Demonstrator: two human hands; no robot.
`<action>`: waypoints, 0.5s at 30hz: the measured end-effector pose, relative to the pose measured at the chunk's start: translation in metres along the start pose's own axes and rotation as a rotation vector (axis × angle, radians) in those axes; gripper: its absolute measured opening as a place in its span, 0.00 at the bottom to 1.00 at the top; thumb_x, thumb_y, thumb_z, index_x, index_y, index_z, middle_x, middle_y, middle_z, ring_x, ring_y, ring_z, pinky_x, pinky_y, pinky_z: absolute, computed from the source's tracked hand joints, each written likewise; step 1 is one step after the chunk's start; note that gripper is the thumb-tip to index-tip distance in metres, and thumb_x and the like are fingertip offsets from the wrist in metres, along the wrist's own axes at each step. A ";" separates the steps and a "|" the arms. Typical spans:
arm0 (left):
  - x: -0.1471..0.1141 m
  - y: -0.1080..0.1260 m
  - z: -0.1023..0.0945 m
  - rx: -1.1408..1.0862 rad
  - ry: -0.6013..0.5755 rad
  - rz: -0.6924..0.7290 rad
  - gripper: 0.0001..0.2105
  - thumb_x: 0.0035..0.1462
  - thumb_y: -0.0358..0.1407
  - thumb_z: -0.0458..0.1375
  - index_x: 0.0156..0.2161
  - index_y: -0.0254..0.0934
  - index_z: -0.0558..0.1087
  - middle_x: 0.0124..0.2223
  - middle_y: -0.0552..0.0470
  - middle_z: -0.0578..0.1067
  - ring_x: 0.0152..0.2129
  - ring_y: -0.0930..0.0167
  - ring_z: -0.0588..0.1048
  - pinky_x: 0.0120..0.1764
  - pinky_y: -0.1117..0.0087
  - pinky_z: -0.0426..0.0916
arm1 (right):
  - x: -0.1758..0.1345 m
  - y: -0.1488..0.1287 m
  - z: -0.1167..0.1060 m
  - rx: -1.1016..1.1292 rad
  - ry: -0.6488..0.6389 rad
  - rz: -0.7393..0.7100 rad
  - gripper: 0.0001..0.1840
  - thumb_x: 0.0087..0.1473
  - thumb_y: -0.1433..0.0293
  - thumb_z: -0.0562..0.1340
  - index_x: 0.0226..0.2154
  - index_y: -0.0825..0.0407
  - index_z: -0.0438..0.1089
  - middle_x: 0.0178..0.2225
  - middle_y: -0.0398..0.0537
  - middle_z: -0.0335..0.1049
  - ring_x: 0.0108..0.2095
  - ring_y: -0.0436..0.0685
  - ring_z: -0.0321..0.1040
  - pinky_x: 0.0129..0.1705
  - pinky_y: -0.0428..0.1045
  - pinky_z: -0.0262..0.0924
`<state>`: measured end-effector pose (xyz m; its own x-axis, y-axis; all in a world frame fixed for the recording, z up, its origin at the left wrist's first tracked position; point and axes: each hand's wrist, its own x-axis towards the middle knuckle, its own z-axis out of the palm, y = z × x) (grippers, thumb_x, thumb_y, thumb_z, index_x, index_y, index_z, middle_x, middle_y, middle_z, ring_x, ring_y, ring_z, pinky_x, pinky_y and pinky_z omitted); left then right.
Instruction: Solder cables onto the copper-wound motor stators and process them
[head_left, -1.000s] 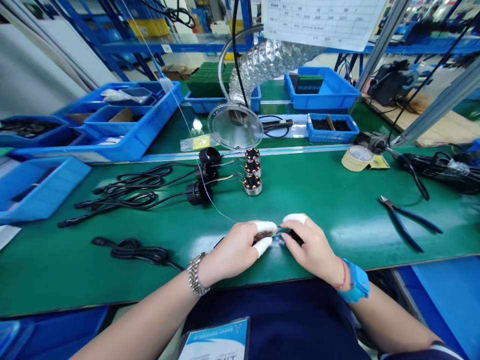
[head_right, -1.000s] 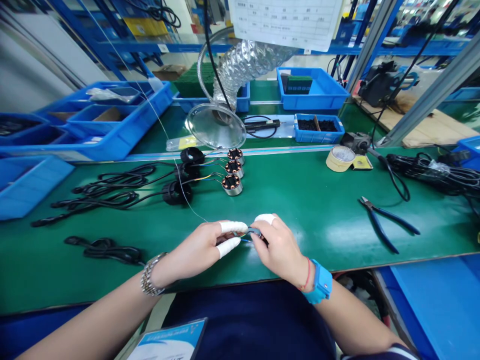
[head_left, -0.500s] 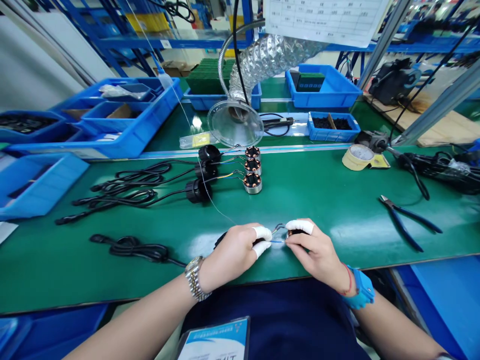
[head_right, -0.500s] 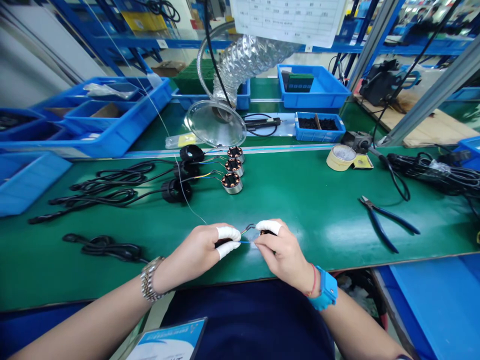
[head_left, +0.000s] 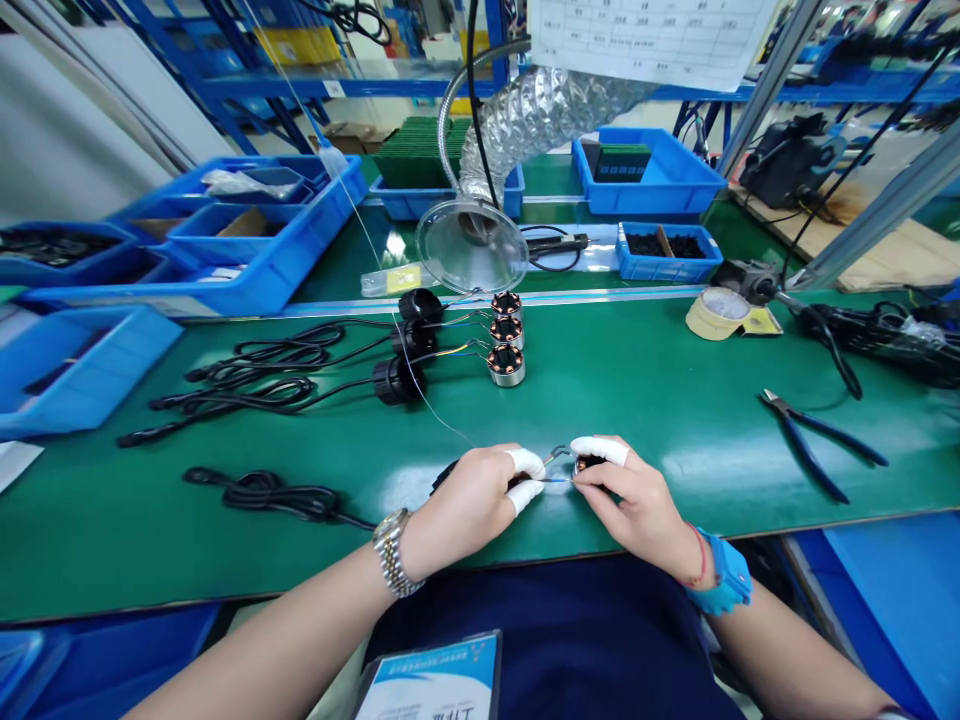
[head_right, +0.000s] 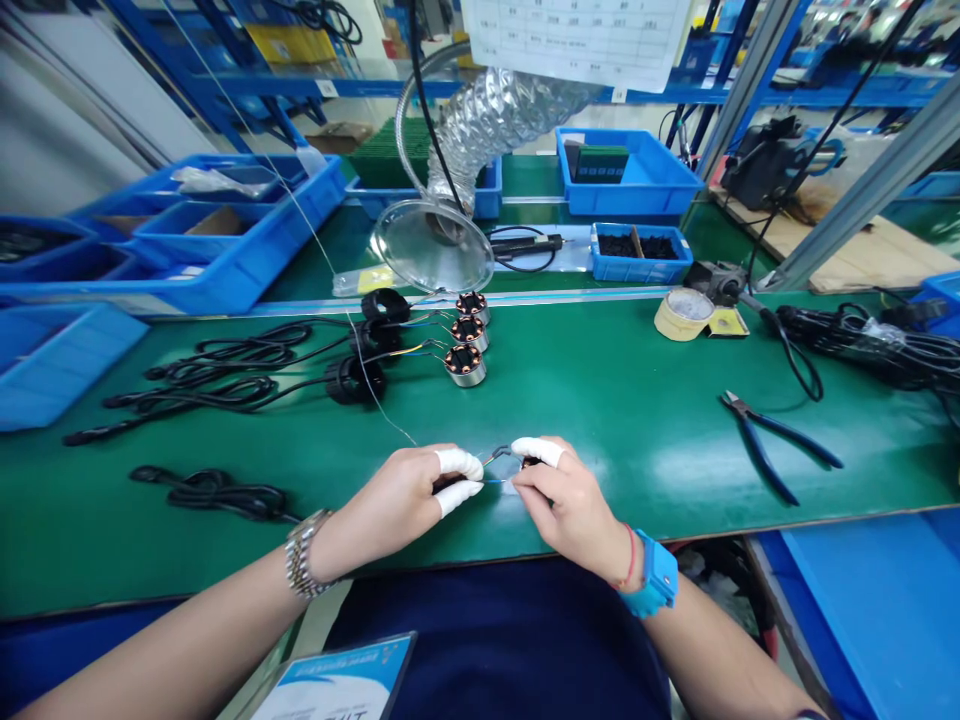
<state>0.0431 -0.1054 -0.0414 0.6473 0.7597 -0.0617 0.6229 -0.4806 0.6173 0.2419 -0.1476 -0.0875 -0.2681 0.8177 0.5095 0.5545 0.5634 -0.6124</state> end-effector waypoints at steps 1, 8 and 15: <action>0.000 0.000 0.001 -0.025 0.003 0.011 0.06 0.54 0.31 0.53 0.33 0.38 0.72 0.32 0.54 0.74 0.28 0.73 0.71 0.33 0.73 0.64 | 0.000 0.000 0.000 0.000 0.001 0.000 0.08 0.51 0.77 0.57 0.33 0.52 0.69 0.43 0.53 0.66 0.44 0.55 0.64 0.43 0.53 0.64; 0.003 0.000 0.007 -0.094 0.012 0.006 0.09 0.54 0.33 0.53 0.40 0.41 0.73 0.34 0.54 0.74 0.29 0.72 0.71 0.35 0.72 0.64 | 0.001 -0.001 -0.001 -0.026 0.015 -0.011 0.07 0.51 0.76 0.57 0.32 0.52 0.69 0.41 0.53 0.68 0.44 0.56 0.65 0.42 0.52 0.65; 0.003 0.001 0.007 -0.103 0.018 0.004 0.08 0.55 0.34 0.52 0.36 0.40 0.74 0.31 0.54 0.73 0.28 0.73 0.70 0.33 0.72 0.63 | 0.006 -0.007 -0.001 -0.013 -0.020 -0.010 0.12 0.49 0.74 0.59 0.39 0.52 0.67 0.41 0.53 0.67 0.44 0.56 0.63 0.44 0.54 0.63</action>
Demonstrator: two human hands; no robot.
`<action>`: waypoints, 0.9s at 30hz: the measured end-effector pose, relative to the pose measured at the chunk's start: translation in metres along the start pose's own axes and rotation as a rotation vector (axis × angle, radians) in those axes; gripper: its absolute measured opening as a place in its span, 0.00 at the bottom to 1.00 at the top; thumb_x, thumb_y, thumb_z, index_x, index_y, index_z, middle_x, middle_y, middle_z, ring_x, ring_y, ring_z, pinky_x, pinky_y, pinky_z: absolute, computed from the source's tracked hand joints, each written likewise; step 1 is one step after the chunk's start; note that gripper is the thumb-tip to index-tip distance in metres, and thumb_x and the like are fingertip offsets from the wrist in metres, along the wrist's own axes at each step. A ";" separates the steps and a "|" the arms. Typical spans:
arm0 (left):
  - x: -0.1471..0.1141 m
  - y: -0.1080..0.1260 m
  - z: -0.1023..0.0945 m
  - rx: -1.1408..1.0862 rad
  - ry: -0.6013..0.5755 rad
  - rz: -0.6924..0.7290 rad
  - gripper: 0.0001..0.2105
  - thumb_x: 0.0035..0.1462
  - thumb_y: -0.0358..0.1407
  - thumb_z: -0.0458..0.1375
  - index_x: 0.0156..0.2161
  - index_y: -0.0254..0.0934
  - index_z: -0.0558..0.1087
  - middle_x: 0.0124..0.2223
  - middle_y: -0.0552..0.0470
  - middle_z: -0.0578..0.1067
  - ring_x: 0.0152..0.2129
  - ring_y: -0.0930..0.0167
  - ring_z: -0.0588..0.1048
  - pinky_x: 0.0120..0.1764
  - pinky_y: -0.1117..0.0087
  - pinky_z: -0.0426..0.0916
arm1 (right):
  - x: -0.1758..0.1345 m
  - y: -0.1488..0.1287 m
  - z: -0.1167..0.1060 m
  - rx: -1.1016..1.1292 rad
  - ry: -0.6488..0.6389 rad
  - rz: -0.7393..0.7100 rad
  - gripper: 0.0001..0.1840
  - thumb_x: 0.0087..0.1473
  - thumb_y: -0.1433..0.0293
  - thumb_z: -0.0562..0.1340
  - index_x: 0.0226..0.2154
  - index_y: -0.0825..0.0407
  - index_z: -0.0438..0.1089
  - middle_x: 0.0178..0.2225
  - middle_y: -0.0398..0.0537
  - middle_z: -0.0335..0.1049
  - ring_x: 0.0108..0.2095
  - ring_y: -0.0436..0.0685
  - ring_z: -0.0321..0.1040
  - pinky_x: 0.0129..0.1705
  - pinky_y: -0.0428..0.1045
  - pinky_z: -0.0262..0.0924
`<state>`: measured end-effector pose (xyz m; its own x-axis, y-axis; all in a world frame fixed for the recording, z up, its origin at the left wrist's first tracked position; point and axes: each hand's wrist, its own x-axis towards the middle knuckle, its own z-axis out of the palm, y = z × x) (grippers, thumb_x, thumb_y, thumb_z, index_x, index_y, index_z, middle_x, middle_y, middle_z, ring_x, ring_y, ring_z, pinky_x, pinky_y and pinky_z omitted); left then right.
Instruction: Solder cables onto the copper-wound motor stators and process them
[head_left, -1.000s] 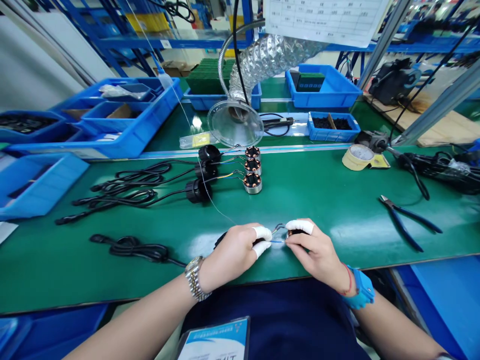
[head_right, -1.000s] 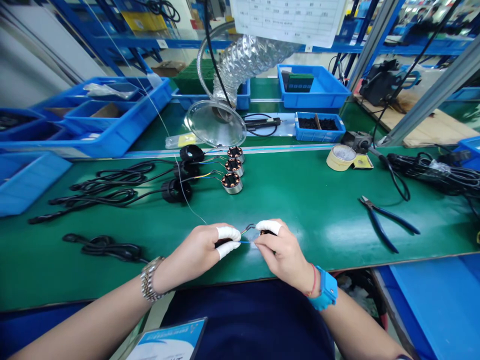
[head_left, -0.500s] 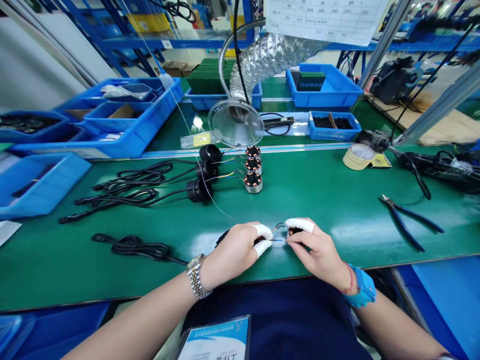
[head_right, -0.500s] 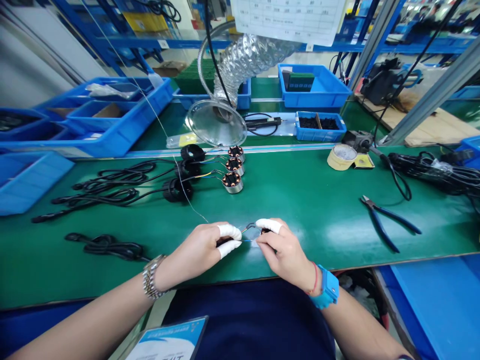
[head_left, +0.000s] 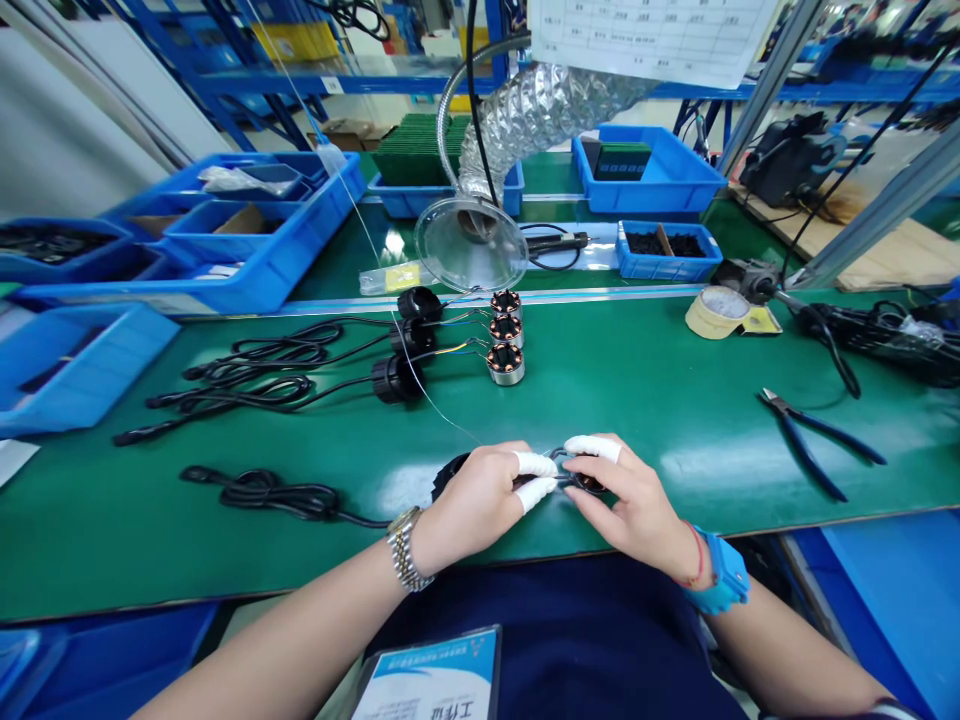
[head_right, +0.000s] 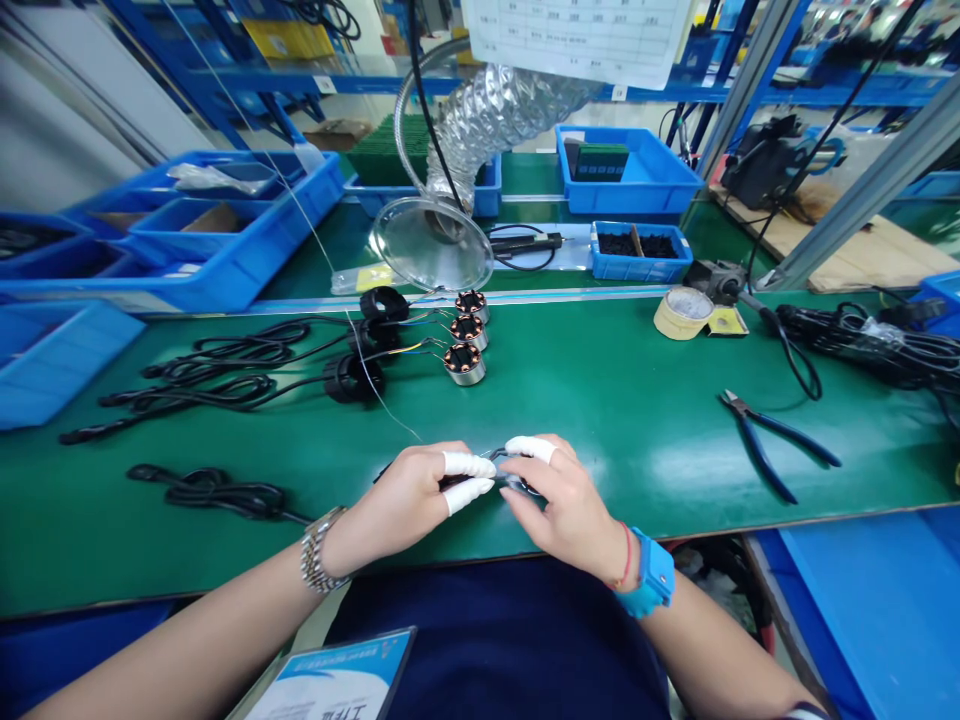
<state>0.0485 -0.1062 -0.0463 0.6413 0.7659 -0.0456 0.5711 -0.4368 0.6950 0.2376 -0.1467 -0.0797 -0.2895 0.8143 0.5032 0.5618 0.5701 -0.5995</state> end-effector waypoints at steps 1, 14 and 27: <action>0.000 0.000 0.000 -0.007 0.001 0.005 0.08 0.56 0.34 0.52 0.36 0.40 0.74 0.31 0.54 0.73 0.28 0.73 0.70 0.32 0.72 0.63 | 0.001 -0.001 0.000 0.001 -0.002 -0.006 0.11 0.49 0.74 0.59 0.39 0.51 0.67 0.40 0.52 0.67 0.43 0.56 0.63 0.43 0.54 0.63; -0.002 -0.003 0.004 -0.017 0.030 -0.003 0.09 0.55 0.36 0.52 0.39 0.42 0.74 0.33 0.53 0.74 0.29 0.72 0.70 0.34 0.72 0.65 | 0.002 -0.003 0.005 -0.038 0.036 0.009 0.07 0.49 0.75 0.57 0.32 0.51 0.69 0.35 0.50 0.69 0.40 0.56 0.64 0.41 0.54 0.62; -0.003 -0.002 0.004 0.005 0.016 -0.007 0.10 0.56 0.36 0.52 0.41 0.43 0.73 0.33 0.53 0.73 0.28 0.72 0.70 0.34 0.72 0.65 | 0.003 -0.005 0.004 -0.013 0.047 0.022 0.06 0.48 0.76 0.58 0.31 0.52 0.68 0.37 0.51 0.68 0.42 0.55 0.63 0.43 0.53 0.62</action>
<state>0.0474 -0.1098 -0.0509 0.6288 0.7766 -0.0388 0.5782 -0.4337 0.6911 0.2309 -0.1467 -0.0780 -0.2404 0.8204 0.5188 0.5781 0.5504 -0.6024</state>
